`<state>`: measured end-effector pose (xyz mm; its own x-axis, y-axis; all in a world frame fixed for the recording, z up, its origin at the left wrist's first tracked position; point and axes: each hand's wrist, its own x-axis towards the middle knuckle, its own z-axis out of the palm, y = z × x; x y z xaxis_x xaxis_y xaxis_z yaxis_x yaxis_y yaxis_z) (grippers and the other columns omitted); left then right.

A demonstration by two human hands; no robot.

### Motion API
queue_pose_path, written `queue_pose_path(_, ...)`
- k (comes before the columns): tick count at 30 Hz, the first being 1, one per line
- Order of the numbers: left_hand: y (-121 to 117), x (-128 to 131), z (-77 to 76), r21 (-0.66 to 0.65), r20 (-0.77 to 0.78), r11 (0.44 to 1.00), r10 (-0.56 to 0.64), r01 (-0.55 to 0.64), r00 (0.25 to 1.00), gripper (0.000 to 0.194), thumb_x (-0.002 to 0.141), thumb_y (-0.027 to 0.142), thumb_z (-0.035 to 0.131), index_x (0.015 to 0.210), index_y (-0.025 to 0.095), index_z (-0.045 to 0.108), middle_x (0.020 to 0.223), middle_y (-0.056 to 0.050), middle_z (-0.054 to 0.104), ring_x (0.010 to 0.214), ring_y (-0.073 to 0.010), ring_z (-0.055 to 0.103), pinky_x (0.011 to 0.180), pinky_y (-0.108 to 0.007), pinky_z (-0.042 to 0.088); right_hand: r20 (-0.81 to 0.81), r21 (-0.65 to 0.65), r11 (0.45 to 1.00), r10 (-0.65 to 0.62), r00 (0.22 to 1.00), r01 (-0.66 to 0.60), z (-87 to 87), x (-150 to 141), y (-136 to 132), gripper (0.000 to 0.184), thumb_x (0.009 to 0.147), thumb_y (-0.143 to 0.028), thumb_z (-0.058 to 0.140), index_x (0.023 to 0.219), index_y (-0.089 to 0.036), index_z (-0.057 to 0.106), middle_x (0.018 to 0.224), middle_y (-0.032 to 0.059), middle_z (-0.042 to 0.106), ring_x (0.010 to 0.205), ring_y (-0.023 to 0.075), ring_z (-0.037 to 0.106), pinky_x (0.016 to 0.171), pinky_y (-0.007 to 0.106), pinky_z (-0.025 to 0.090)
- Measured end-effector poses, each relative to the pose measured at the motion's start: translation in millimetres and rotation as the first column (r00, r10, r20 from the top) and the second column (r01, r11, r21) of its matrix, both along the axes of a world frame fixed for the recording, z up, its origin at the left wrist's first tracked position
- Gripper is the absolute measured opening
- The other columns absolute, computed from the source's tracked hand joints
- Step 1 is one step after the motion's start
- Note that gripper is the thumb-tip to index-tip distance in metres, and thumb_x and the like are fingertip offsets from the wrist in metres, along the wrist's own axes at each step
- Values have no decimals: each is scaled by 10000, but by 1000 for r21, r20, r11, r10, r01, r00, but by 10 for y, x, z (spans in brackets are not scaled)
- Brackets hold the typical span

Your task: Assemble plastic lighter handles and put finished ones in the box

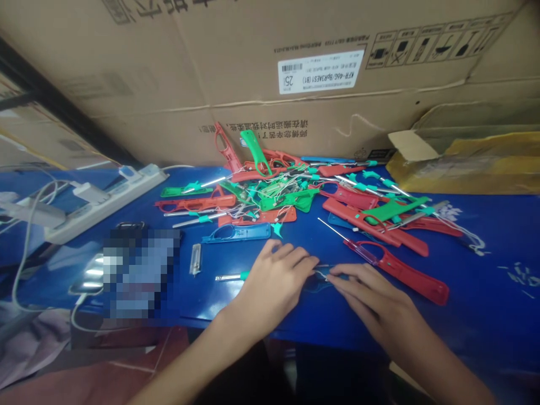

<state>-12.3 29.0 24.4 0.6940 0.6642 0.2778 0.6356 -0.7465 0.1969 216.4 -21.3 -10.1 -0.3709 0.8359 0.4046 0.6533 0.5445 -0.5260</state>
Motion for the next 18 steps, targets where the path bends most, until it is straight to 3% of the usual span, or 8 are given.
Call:
queue_pose_path(4,-51,34,-53,-60,111,994,97,-91,989,203,1040,120,559,1135,221,707,1033,-7,757,896,-205,657,787,-375,417,-3,-15,1000,-3,1000,3,16,-6,-2,315,1029,-159,511,1210,-276,741,1175,65,730,1068,181,731,933,336,635)
queue_pose_path(8,-92,50,-105,63,117,990,115,-122,987,188,1048,151,554,1175,186,688,970,-29,758,863,-213,658,812,-391,440,-4,-24,999,-23,1000,23,38,-15,2,294,1027,-184,516,1158,-269,765,1162,66,744,1043,190,741,926,336,637)
queue_pose_path(13,-122,1,-165,234,8,972,25,-26,1000,258,1038,108,528,1272,104,635,1094,-84,769,939,-245,659,886,-424,469,-1,-29,1000,-12,1000,12,37,-3,1,303,1038,-195,506,1196,-279,751,1187,65,740,1073,194,734,955,337,626)
queue_pose_path(18,-119,-12,-162,261,41,965,-18,7,999,237,1056,75,473,1188,116,665,1071,-55,773,910,-215,664,951,-419,455,-2,-24,1000,9,1000,-9,66,-5,12,290,1045,-192,504,1183,-269,748,1166,53,743,1066,183,731,979,334,616)
